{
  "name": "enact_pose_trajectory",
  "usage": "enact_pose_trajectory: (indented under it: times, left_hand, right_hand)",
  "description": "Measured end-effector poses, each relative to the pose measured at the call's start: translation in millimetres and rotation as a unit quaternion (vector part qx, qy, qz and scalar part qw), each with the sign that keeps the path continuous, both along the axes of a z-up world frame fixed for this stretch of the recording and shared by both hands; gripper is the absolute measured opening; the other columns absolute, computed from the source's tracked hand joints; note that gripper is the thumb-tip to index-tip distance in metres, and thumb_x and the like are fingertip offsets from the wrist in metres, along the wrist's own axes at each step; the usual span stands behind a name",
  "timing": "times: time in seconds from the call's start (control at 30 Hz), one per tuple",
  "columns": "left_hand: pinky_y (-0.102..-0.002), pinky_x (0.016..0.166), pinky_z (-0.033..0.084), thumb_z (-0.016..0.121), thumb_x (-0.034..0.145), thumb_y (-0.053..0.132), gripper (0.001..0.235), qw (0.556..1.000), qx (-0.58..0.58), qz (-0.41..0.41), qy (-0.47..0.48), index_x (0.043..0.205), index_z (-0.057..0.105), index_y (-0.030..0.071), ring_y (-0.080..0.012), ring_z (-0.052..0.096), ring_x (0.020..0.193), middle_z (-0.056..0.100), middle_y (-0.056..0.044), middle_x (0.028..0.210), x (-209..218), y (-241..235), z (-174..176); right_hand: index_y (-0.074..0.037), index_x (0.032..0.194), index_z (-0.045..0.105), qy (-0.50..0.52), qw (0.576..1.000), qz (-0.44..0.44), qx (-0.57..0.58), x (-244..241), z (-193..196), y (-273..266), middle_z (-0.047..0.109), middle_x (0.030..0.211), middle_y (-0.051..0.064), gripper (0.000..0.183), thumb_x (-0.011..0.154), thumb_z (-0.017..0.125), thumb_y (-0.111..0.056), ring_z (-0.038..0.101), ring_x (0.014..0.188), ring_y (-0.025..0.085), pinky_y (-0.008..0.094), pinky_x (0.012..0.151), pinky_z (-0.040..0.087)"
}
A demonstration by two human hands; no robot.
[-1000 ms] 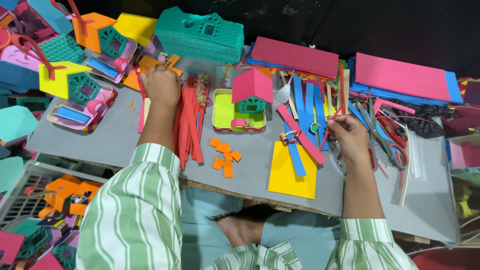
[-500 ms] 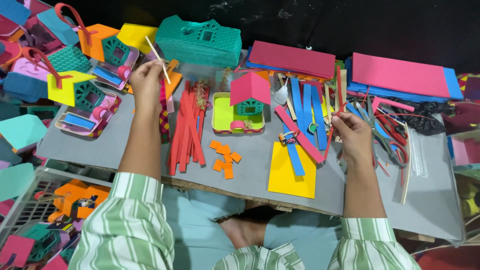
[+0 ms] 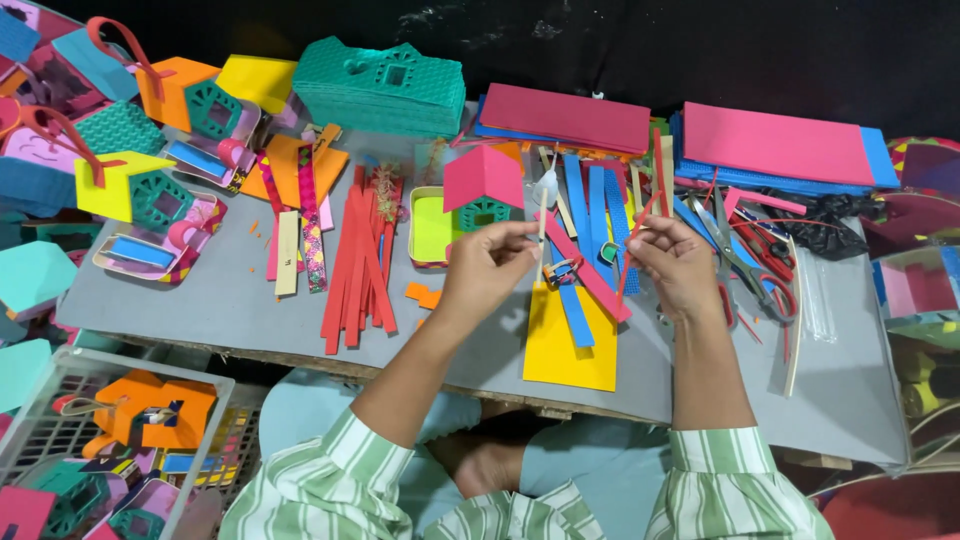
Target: The person is assembling and decorating small model houses by gluing colored foam and paper strips onto the structures and trimming them with scissors.
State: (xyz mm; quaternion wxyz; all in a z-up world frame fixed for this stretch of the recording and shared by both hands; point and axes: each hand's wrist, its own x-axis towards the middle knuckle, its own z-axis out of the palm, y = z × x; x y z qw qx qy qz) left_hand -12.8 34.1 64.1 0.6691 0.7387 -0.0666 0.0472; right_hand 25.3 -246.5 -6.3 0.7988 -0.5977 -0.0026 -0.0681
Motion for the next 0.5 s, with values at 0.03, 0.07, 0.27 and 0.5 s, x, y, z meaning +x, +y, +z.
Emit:
enact_pose_trajectory:
  times: [0.03,0.07,0.27,0.5]
  left_hand:
    - [-0.022,0.07,0.056,0.077,0.082,0.008,0.034,1.0,0.001,-0.004,0.003,0.114,0.078,0.015,-0.0068,0.068,0.074,0.079,-0.008,0.089,0,-8,-6]
    - [-0.022,0.07,0.057,0.075,0.08,0.007,0.036,1.0,-0.001,-0.023,0.02,0.115,0.077,0.016,-0.0071,0.07,0.074,0.078,-0.006,0.088,-1,-17,-12]
    - [-0.022,0.066,0.058,0.072,0.076,0.007,0.04,0.996,0.007,-0.074,0.055,0.115,0.074,0.017,-0.0076,0.071,0.069,0.078,-0.005,0.084,-4,-48,-14]
    - [-0.029,0.067,0.061,0.066,0.08,0.008,0.045,0.994,0.01,-0.065,0.089,0.124,0.064,0.014,-0.0165,0.075,0.077,0.076,-0.011,0.09,0,-69,-15]
  right_hand:
    - [0.0,0.124,0.066,0.003,1.0,-0.004,0.001,0,-1,1,0.07,0.089,0.01,0.041,0.085,0.078,0.006,0.074,0.076,0.017,0.026,0.066,0.065]
    - [0.001,0.123,0.066,-0.003,1.0,0.003,-0.012,0,-3,2,0.07,0.088,0.011,0.04,0.084,0.078,0.007,0.075,0.075,0.018,0.027,0.066,0.065]
    - [0.004,0.118,0.064,-0.007,1.0,0.022,-0.021,-1,-4,9,0.071,0.087,0.014,0.039,0.082,0.08,0.008,0.076,0.073,0.022,0.031,0.065,0.065]
    - [0.004,0.114,0.066,-0.006,0.999,0.033,-0.015,-7,4,15,0.07,0.085,0.016,0.035,0.082,0.079,0.009,0.076,0.07,0.023,0.032,0.062,0.064]
